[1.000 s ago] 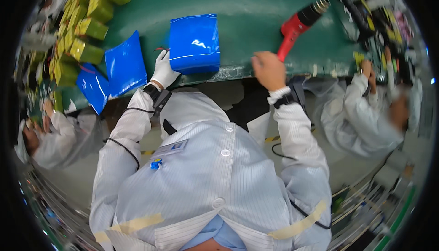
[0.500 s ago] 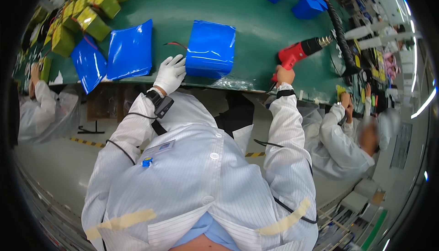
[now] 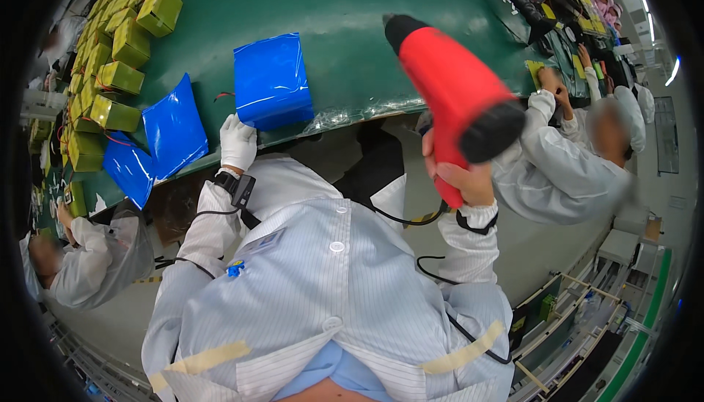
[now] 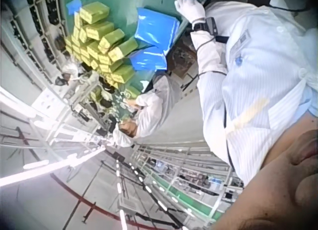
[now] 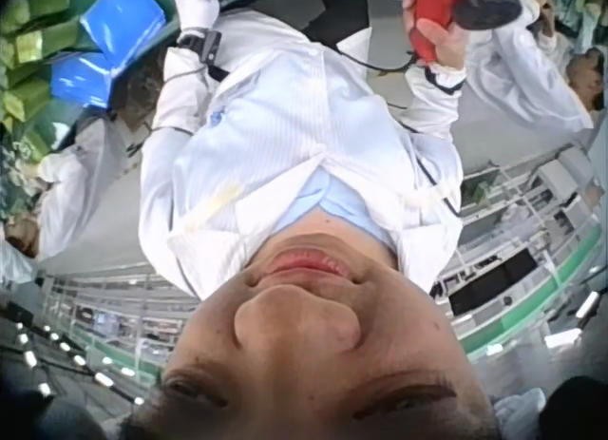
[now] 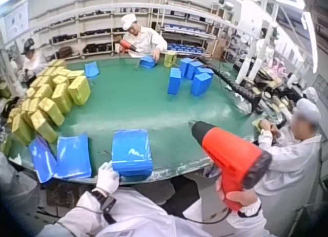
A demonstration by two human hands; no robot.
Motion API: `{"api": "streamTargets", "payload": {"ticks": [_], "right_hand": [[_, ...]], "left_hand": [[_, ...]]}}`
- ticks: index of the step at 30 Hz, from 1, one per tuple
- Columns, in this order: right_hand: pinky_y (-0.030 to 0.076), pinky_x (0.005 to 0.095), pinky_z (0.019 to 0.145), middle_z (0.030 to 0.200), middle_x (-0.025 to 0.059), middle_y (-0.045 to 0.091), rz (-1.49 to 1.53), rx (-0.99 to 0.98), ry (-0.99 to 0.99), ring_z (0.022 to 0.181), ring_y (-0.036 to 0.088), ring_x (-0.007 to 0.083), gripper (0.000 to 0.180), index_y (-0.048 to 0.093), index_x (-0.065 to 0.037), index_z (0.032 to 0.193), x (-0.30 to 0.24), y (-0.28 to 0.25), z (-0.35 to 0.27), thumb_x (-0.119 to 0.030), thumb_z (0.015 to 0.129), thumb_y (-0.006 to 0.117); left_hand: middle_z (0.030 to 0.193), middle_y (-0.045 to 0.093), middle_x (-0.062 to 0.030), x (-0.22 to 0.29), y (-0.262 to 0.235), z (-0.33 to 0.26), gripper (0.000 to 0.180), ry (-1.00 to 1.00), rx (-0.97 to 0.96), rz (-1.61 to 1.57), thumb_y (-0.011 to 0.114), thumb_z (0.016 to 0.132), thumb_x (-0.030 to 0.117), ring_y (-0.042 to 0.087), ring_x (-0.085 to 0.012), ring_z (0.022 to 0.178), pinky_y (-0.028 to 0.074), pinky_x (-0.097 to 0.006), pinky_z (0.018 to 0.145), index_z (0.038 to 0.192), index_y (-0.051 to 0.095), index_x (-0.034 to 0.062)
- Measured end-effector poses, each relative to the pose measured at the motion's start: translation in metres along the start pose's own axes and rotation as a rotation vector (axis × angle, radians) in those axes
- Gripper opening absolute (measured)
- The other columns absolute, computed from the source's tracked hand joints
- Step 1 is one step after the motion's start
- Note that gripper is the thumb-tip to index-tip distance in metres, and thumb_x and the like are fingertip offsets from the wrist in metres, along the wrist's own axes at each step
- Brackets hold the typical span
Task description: Applying heat with a heat gun to shrink blue plastic casing around battery packs on a production line.
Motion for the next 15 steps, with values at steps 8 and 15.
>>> {"api": "streamTargets", "payload": {"ticks": [8, 15], "right_hand": [[0.053, 0.0311, 0.061, 0.091, 0.0095, 0.060, -0.093, 0.153, -0.072, 0.065, 0.063, 0.0194, 0.062, 0.046, 0.000, 0.133, 0.000, -0.001, -0.028, -0.017, 0.080, 0.076], [0.057, 0.0415, 0.064, 0.093, 0.0173, 0.057, 0.184, 0.004, -0.364, 0.067, 0.064, 0.0274, 0.050, 0.047, 0.000, 0.124, -0.045, 0.021, -0.042, -0.017, 0.081, 0.068]], "left_hand": [[0.115, 0.067, -0.0063, 0.009, -0.003, -0.003, 0.036, 0.017, 0.034, 0.022, 0.064, 0.074, 0.000, 0.059, -0.0296, 0.108, 0.047, -0.043, 0.088, 0.109, 0.067, 0.0102], [0.119, 0.067, -0.0064, 0.004, -0.004, -0.005, 0.027, 0.031, 0.076, 0.043, 0.065, 0.075, 0.002, 0.058, -0.0278, 0.116, 0.047, -0.045, 0.090, 0.101, 0.068, 0.0087]]}}
Point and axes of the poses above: each hand's wrist, its own z-axis towards the middle knuckle, its own y-axis out of the palm, x = y × z, the point moved 7 cm from there along z, towards the middle knuckle
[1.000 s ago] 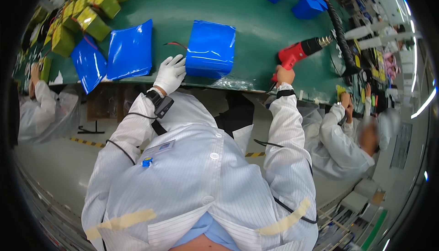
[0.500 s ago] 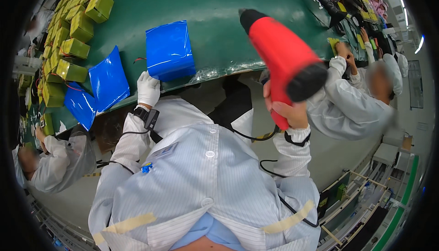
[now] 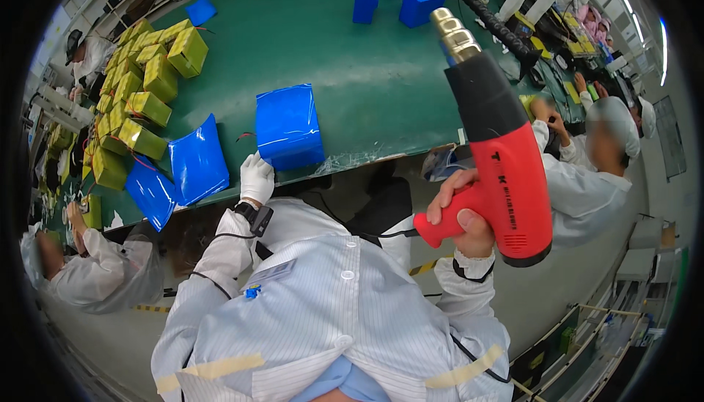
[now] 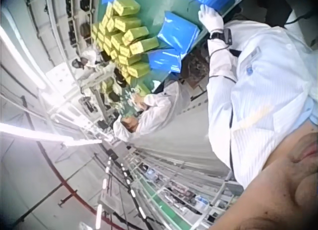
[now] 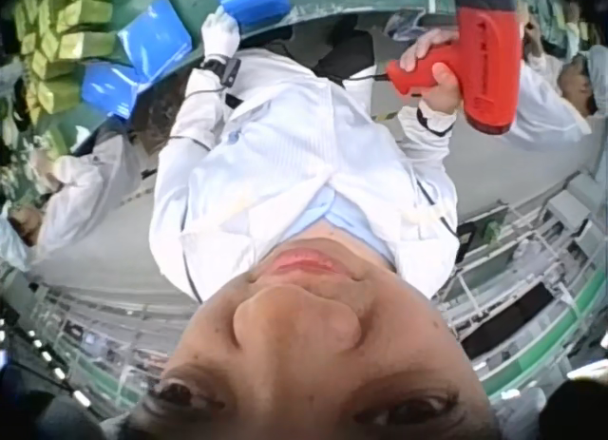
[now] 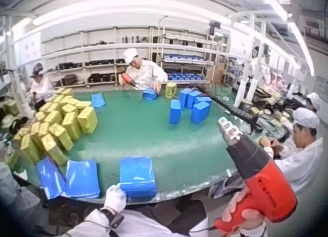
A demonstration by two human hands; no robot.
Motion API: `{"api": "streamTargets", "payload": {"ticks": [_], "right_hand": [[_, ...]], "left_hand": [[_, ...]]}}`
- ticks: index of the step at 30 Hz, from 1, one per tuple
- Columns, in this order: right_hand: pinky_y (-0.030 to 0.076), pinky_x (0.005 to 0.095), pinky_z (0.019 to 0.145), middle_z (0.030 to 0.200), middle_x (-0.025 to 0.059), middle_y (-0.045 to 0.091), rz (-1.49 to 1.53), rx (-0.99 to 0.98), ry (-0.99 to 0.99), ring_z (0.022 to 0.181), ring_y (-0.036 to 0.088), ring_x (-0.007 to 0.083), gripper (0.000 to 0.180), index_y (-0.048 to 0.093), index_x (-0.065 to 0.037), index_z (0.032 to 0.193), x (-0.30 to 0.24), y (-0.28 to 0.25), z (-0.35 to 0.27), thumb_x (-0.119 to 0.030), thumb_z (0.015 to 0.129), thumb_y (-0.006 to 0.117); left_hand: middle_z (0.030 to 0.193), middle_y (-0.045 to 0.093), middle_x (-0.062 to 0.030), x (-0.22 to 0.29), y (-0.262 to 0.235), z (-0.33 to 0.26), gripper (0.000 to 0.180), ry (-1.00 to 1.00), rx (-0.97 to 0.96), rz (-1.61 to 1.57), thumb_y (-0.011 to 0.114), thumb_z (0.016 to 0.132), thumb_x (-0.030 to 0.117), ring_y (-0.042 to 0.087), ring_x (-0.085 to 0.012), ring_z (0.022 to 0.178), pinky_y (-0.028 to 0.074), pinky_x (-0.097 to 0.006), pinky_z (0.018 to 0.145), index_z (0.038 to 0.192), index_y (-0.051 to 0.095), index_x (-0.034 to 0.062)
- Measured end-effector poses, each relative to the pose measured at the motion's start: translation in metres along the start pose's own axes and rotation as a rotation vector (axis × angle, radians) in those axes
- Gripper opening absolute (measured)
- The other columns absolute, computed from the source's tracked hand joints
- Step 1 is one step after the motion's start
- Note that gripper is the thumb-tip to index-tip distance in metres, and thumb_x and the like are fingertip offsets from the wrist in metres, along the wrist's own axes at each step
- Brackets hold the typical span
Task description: Applying heat with a heat gun to shrink blue plastic casing around battery packs on a production line.
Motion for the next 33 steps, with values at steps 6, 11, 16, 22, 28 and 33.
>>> {"api": "streamTargets", "payload": {"ticks": [6, 11, 16, 22, 28, 33], "right_hand": [[0.056, 0.0428, 0.066, 0.097, 0.0180, 0.057, 0.148, -0.057, 0.011, 0.072, 0.065, 0.0291, 0.051, 0.045, 0.000, 0.130, 0.016, -0.022, -0.025, -0.016, 0.088, 0.068], [0.059, 0.0417, 0.063, 0.111, 0.0170, 0.051, 0.057, -0.171, -0.049, 0.078, 0.066, 0.0272, 0.061, 0.046, 0.001, 0.129, 0.026, -0.033, -0.028, -0.012, 0.078, 0.076], [0.058, 0.0373, 0.061, 0.109, 0.0124, 0.049, -0.101, 0.010, -0.003, 0.081, 0.060, 0.0217, 0.064, 0.045, 0.002, 0.131, 0.034, -0.031, -0.006, -0.014, 0.076, 0.075], [0.057, 0.0342, 0.057, 0.112, 0.0102, 0.047, -0.043, 0.024, -0.049, 0.082, 0.060, 0.0205, 0.066, 0.044, 0.001, 0.131, 0.022, -0.046, 0.009, -0.022, 0.080, 0.079], [0.056, 0.0323, 0.057, 0.108, 0.0096, 0.045, -0.031, 0.015, -0.105, 0.080, 0.058, 0.0199, 0.062, 0.044, 0.001, 0.127, 0.031, -0.059, 0.024, -0.024, 0.082, 0.078], [0.056, 0.0341, 0.058, 0.105, 0.0105, 0.049, -0.153, -0.012, -0.025, 0.080, 0.060, 0.0201, 0.056, 0.048, 0.000, 0.123, 0.059, -0.082, 0.020, -0.023, 0.081, 0.077]], "left_hand": [[0.103, 0.064, -0.0095, 0.011, -0.014, 0.004, 0.011, -0.026, -0.027, 0.139, 0.064, 0.081, 0.011, 0.059, -0.0290, 0.108, 0.049, -0.045, 0.087, 0.091, 0.067, 0.0069], [0.122, 0.061, -0.0043, 0.011, -0.006, -0.001, 0.028, -0.026, 0.022, 0.066, 0.065, 0.077, 0.011, 0.057, -0.0233, 0.117, 0.047, -0.041, 0.095, 0.105, 0.067, 0.0081], [0.124, 0.061, -0.0039, 0.014, -0.017, 0.000, 0.034, -0.047, -0.007, 0.128, 0.066, 0.077, 0.012, 0.056, -0.0228, 0.117, 0.046, -0.040, 0.095, 0.110, 0.066, 0.0084], [0.126, 0.060, -0.0042, 0.017, -0.013, 0.008, 0.033, -0.038, -0.023, 0.095, 0.066, 0.076, 0.011, 0.056, -0.0235, 0.116, 0.047, -0.040, 0.094, 0.109, 0.066, 0.0072], [0.120, 0.061, -0.0053, 0.015, -0.015, 0.004, 0.033, -0.053, 0.005, 0.107, 0.065, 0.076, 0.008, 0.057, -0.0250, 0.115, 0.048, -0.042, 0.093, 0.109, 0.065, 0.0078], [0.118, 0.062, -0.0067, 0.019, -0.019, 0.007, 0.031, -0.042, 0.018, 0.085, 0.066, 0.076, 0.007, 0.057, -0.0260, 0.116, 0.048, -0.043, 0.092, 0.108, 0.065, 0.0075]]}}
Point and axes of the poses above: each hand's wrist, its own z-axis towards the middle knuckle, its own y-axis out of the palm, x = y × z, the point moved 7 cm from there along z, towards the middle knuckle
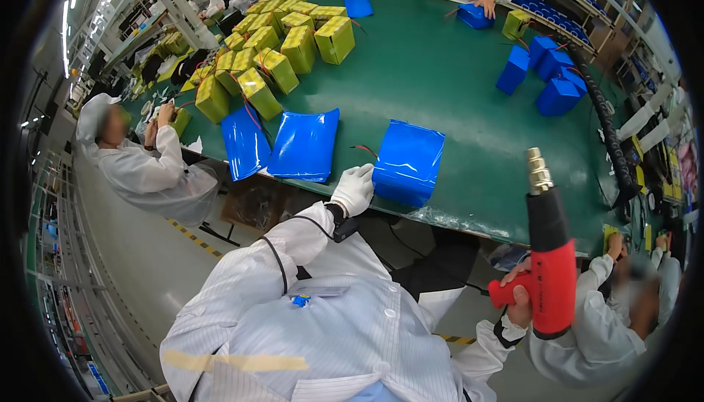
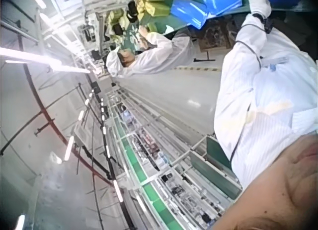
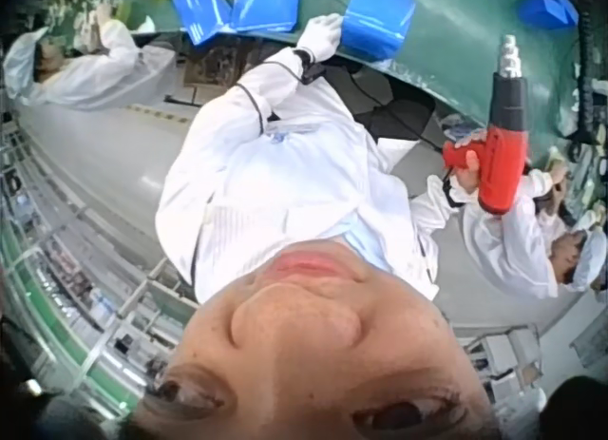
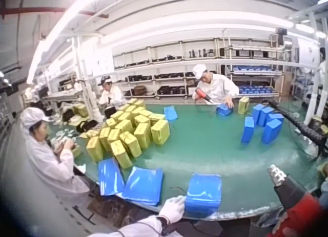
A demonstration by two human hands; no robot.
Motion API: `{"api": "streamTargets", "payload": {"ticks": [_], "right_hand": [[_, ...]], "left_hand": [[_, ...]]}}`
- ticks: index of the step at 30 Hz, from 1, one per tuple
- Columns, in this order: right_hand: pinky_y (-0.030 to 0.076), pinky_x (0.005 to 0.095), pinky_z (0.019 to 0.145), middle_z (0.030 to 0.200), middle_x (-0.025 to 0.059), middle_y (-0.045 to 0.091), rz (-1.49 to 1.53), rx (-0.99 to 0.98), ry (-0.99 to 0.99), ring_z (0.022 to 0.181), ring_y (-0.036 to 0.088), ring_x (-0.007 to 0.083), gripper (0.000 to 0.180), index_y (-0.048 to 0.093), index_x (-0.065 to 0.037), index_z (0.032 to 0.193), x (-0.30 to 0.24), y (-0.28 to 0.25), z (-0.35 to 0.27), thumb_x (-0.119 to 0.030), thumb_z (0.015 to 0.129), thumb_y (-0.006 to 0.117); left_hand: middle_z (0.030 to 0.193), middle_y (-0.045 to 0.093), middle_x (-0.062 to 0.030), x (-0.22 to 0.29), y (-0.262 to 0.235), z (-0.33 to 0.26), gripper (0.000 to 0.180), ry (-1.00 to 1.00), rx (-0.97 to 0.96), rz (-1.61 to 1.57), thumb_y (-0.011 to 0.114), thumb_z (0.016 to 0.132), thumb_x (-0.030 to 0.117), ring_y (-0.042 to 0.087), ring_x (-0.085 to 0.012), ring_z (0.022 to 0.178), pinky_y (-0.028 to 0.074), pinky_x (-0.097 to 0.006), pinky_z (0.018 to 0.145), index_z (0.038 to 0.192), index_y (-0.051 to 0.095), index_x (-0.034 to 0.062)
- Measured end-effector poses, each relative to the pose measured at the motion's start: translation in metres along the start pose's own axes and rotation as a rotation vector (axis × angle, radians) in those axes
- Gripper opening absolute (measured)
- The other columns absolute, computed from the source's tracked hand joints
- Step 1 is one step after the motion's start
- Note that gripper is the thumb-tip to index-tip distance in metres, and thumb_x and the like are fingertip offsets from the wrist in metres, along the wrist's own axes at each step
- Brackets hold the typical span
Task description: Applying heat with a heat gun to shrink blue plastic casing around battery packs on a production line.
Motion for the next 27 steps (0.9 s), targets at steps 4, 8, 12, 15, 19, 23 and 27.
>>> {"api": "streamTargets", "payload": {"ticks": [4, 8, 12, 15, 19, 23, 27], "right_hand": [[0.054, 0.0353, 0.067, 0.101, 0.0122, 0.060, -0.150, -0.074, 0.100, 0.074, 0.062, 0.0200, 0.063, 0.050, 0.000, 0.132, 0.027, 0.010, -0.006, -0.027, 0.082, 0.076], [0.053, 0.0339, 0.067, 0.100, 0.0116, 0.062, -0.169, -0.084, 0.171, 0.074, 0.062, 0.0198, 0.066, 0.051, 0.000, 0.133, 0.049, 0.024, -0.006, -0.032, 0.082, 0.079], [0.055, 0.0343, 0.064, 0.109, 0.0123, 0.057, -0.041, -0.125, 0.123, 0.079, 0.062, 0.0205, 0.072, 0.046, 0.000, 0.136, 0.029, 0.045, 0.003, -0.034, 0.082, 0.080], [0.057, 0.0339, 0.061, 0.112, 0.0122, 0.053, 0.029, -0.137, 0.074, 0.081, 0.062, 0.0206, 0.077, 0.044, 0.001, 0.136, 0.006, 0.055, 0.005, -0.038, 0.082, 0.082], [0.057, 0.0321, 0.057, 0.112, 0.0115, 0.048, -0.009, -0.141, 0.022, 0.083, 0.061, 0.0196, 0.077, 0.043, 0.002, 0.134, -0.025, 0.068, 0.013, -0.040, 0.082, 0.083], [0.057, 0.0321, 0.062, 0.111, 0.0118, 0.048, -0.066, -0.109, -0.009, 0.084, 0.060, 0.0194, 0.079, 0.038, 0.003, 0.135, -0.051, 0.070, 0.010, -0.036, 0.083, 0.082], [0.058, 0.0356, 0.072, 0.111, 0.0127, 0.047, -0.047, -0.125, -0.098, 0.087, 0.061, 0.0228, 0.074, 0.037, 0.004, 0.133, -0.067, 0.070, 0.002, -0.028, 0.083, 0.080]], "left_hand": [[0.127, 0.060, -0.0039, -0.006, 0.008, 0.000, 0.038, -0.023, -0.047, 0.004, 0.067, 0.077, 0.011, 0.055, -0.0238, 0.119, 0.046, -0.041, 0.096, 0.114, 0.065, 0.0084], [0.127, 0.060, -0.0045, -0.009, 0.009, -0.002, 0.039, -0.024, -0.055, -0.005, 0.068, 0.076, 0.013, 0.055, -0.0236, 0.121, 0.046, -0.041, 0.098, 0.115, 0.066, 0.0090], [0.125, 0.060, -0.0045, -0.013, 0.003, -0.007, 0.039, -0.037, -0.023, -0.004, 0.068, 0.077, 0.014, 0.055, -0.0237, 0.120, 0.046, -0.042, 0.097, 0.116, 0.067, 0.0098], [0.126, 0.061, -0.0053, -0.010, 0.007, -0.008, 0.038, -0.021, 0.009, -0.037, 0.067, 0.078, 0.014, 0.056, -0.0234, 0.119, 0.046, -0.041, 0.097, 0.115, 0.067, 0.0107], [0.126, 0.061, -0.0051, -0.009, 0.005, -0.011, 0.037, -0.022, 0.031, -0.026, 0.067, 0.078, 0.015, 0.056, -0.0234, 0.119, 0.046, -0.041, 0.097, 0.115, 0.068, 0.0113], [0.119, 0.061, -0.0037, -0.006, 0.008, -0.003, 0.033, -0.023, -0.017, -0.034, 0.067, 0.078, 0.014, 0.057, -0.0235, 0.117, 0.047, -0.041, 0.095, 0.111, 0.067, 0.0119], [0.110, 0.059, -0.0107, -0.005, 0.001, 0.010, 0.019, -0.143, -0.104, -0.032, 0.063, 0.080, 0.010, 0.062, -0.0313, 0.100, 0.052, -0.048, 0.081, 0.099, 0.064, 0.0095]]}}
Point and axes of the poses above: each hand's wrist, its own z-axis towards the middle knuckle, its own y-axis out of the palm, x = y × z, the point moved 7 cm from there along z, towards the middle knuckle
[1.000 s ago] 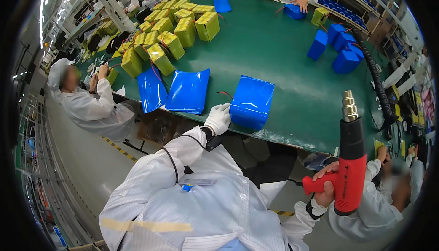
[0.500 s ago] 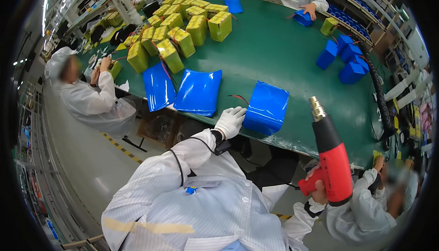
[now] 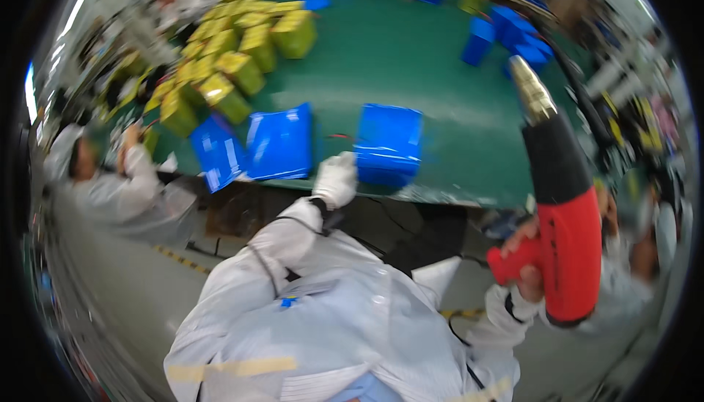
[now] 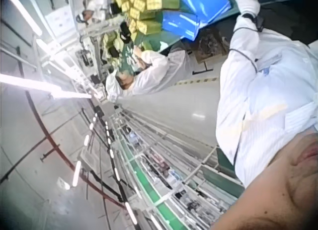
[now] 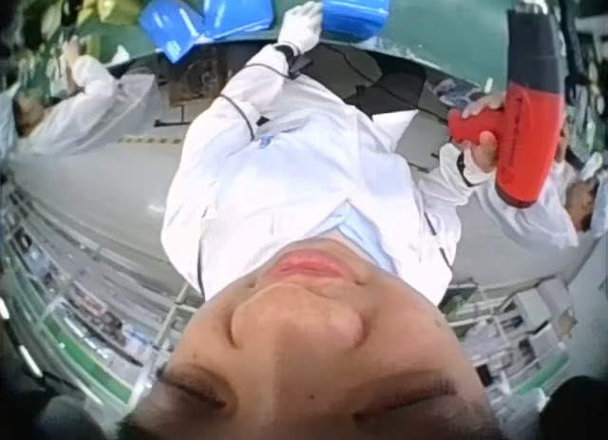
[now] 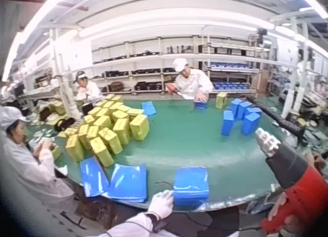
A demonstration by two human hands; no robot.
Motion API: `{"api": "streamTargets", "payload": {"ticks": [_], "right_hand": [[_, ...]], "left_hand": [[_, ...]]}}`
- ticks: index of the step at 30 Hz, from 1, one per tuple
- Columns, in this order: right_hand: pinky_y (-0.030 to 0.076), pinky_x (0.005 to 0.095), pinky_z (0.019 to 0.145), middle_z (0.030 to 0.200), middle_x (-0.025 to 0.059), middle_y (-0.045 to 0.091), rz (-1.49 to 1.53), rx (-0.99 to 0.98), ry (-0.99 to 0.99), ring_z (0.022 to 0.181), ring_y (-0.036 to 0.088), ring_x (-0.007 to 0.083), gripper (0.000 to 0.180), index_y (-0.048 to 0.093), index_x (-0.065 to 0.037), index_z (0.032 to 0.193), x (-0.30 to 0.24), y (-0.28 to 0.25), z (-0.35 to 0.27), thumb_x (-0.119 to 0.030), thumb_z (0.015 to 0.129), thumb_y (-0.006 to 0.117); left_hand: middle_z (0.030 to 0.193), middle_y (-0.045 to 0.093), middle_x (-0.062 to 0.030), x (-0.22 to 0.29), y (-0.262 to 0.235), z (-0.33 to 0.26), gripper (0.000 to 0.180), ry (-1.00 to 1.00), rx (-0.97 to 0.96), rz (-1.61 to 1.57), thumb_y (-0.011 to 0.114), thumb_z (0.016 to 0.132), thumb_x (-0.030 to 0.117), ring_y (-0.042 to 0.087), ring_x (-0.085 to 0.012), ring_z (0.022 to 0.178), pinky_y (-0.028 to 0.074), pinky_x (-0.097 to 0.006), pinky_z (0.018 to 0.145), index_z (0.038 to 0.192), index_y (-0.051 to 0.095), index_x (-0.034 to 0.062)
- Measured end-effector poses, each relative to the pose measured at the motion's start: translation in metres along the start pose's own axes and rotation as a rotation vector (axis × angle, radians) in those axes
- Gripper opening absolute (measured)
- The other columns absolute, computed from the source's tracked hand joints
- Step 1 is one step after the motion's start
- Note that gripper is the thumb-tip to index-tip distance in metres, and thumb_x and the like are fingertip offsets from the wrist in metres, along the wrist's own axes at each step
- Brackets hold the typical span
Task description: Applying heat with a heat gun to shrink blue plastic casing around battery packs on a production line.
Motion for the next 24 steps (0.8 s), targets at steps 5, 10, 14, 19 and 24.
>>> {"api": "streamTargets", "payload": {"ticks": [5, 10, 14, 19, 24], "right_hand": [[0.058, 0.0386, 0.065, 0.112, 0.0143, 0.047, 0.070, 0.111, -0.286, 0.089, 0.059, 0.0241, 0.073, 0.036, 0.005, 0.136, -0.036, 0.013, 0.010, -0.028, 0.086, 0.077], [0.058, 0.0377, 0.063, 0.111, 0.0156, 0.046, -0.018, 0.169, -0.373, 0.086, 0.060, 0.0256, 0.067, 0.039, 0.006, 0.136, -0.044, -0.002, -0.007, -0.031, 0.088, 0.070], [0.057, 0.0338, 0.064, 0.113, 0.0156, 0.050, -0.141, 0.218, -0.013, 0.082, 0.062, 0.0218, 0.066, 0.044, 0.007, 0.133, -0.041, -0.016, -0.014, -0.030, 0.085, 0.070], [0.057, 0.0288, 0.064, 0.107, 0.0129, 0.062, -0.360, 0.199, 0.560, 0.079, 0.065, 0.0172, 0.062, 0.056, 0.003, 0.128, -0.055, -0.008, -0.014, -0.031, 0.080, 0.077], [0.056, 0.0282, 0.055, 0.096, 0.0121, 0.067, -0.376, 0.063, 0.692, 0.065, 0.066, 0.0166, 0.059, 0.063, 0.003, 0.122, -0.063, 0.008, 0.019, -0.027, 0.075, 0.082]], "left_hand": [[0.110, 0.061, -0.0076, -0.004, 0.006, -0.010, 0.030, 0.158, 0.122, 0.038, 0.065, 0.074, 0.007, 0.058, -0.0280, 0.107, 0.049, -0.044, 0.083, 0.104, 0.065, 0.0084], [0.111, 0.062, -0.0075, -0.001, 0.011, -0.009, 0.036, 0.226, 0.117, 0.021, 0.065, 0.074, 0.006, 0.058, -0.0278, 0.112, 0.049, -0.045, 0.085, 0.110, 0.063, 0.0088], [0.113, 0.063, -0.0069, -0.004, 0.012, -0.011, 0.039, 0.193, 0.123, 0.057, 0.065, 0.075, 0.004, 0.058, -0.0285, 0.112, 0.049, -0.045, 0.086, 0.114, 0.063, 0.0097], [0.110, 0.063, -0.0076, -0.010, 0.021, -0.009, 0.032, 0.188, 0.119, -0.036, 0.064, 0.075, 0.002, 0.061, -0.0300, 0.102, 0.049, -0.045, 0.086, 0.106, 0.065, 0.0091], [0.119, 0.067, -0.0094, -0.025, 0.030, -0.025, 0.029, 0.119, 0.012, -0.082, 0.064, 0.081, 0.003, 0.060, -0.0316, 0.116, 0.048, -0.046, 0.094, 0.108, 0.070, 0.0089]]}}
Point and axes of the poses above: each hand's wrist, its own z-axis towards the middle knuckle, its own y-axis out of the palm, x = y × z, the point moved 7 cm from there along z, towards the middle knuckle
